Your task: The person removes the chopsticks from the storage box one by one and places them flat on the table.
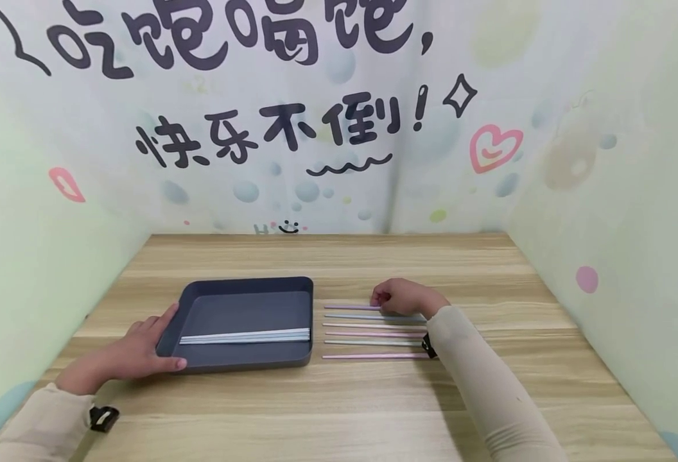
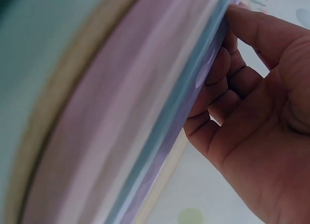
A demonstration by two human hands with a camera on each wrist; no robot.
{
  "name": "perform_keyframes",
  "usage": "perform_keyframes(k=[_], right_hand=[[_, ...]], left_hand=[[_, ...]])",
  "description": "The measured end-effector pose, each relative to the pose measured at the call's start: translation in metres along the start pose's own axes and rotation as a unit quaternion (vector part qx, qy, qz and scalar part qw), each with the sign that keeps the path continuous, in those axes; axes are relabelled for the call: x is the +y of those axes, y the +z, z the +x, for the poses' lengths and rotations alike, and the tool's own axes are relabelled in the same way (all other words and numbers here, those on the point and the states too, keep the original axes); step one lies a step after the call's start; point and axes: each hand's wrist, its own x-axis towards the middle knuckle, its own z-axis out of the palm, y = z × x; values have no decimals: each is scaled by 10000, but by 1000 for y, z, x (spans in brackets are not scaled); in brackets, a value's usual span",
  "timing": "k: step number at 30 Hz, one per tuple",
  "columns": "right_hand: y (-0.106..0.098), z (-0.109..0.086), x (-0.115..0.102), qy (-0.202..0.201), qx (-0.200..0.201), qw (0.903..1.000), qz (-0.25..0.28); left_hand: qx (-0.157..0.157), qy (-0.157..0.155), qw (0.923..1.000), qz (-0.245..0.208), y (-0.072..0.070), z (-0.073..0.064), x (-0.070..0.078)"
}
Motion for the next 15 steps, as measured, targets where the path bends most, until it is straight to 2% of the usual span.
perform_keyframes(k=[3,10,15], right_hand=[[0,0,0,-41,20,10000,2],[2,-3,0,-16,1,10000,-11],[-1,-3,-2,22,4,9998,-173]], left_hand=[[71,22,9999,71,-1,1,0],[-138,-96,9999,-33,-2,0,2],[-102,-75,9999,2,-3,-1,2]])
